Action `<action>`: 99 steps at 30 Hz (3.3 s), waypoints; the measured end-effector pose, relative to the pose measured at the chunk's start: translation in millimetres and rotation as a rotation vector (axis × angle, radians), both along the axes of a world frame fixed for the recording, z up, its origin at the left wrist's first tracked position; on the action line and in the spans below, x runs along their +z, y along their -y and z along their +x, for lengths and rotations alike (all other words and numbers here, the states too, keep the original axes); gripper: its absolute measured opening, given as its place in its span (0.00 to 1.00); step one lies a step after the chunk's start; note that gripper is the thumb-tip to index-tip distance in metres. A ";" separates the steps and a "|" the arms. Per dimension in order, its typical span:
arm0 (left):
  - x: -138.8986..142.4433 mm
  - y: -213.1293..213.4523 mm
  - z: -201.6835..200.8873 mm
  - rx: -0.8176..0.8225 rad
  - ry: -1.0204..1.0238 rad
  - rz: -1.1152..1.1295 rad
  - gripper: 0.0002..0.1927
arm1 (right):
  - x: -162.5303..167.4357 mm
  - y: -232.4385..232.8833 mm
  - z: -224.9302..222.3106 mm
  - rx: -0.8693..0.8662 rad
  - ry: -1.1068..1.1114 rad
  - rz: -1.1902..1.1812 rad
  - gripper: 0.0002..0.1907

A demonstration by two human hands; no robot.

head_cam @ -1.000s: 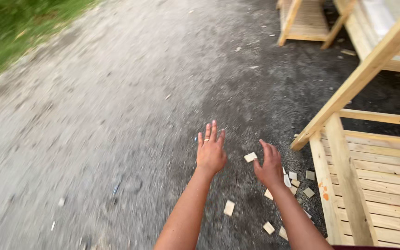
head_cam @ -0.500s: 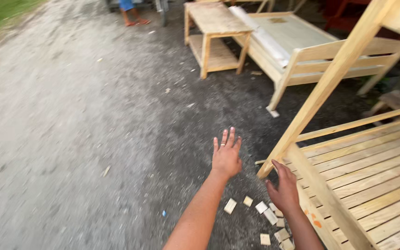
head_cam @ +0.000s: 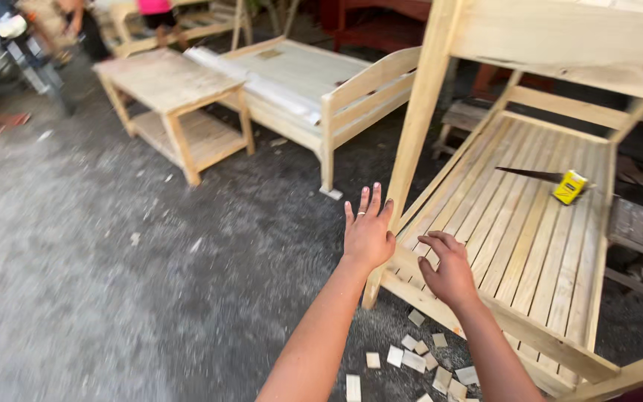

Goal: The person sands the wooden slats and corner posts of a slatted bed frame using a sanding block, running it along the edges and rails. They first steady and reposition the frame, then work the sanding block repeatedly along the top rail and corner post.

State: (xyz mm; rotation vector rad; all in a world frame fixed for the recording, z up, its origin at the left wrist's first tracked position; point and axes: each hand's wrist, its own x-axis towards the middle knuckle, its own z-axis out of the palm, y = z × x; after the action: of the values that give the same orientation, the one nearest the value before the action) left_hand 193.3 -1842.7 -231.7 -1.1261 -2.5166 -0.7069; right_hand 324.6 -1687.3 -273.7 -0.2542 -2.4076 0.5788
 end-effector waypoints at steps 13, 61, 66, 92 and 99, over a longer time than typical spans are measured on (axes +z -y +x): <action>89.1 -120.6 -55.5 -0.533 0.115 -0.072 0.49 | 108.2 -28.7 -22.1 -0.597 0.339 -0.132 0.37; -13.7 -24.9 -250.1 0.174 0.169 0.025 0.44 | 21.7 21.7 -320.4 -0.145 -0.034 -0.010 0.55; -23.7 112.1 -320.3 0.338 0.202 -0.134 0.46 | 18.8 149.1 -376.5 -0.068 0.071 0.004 0.53; -79.2 84.4 -878.7 0.147 0.369 -0.202 0.44 | -61.1 137.1 -917.5 -0.300 0.374 -0.154 0.49; -135.5 27.7 -1080.4 0.079 0.389 -0.311 0.43 | -110.1 70.9 -1089.7 -0.509 0.416 -0.130 0.44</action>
State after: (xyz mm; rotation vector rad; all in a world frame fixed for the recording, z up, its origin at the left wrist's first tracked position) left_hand -887.1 -1870.4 -367.2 -1.0572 -3.0677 -0.5715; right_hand -765.1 -1758.2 -383.8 -1.0992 -2.5438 0.4754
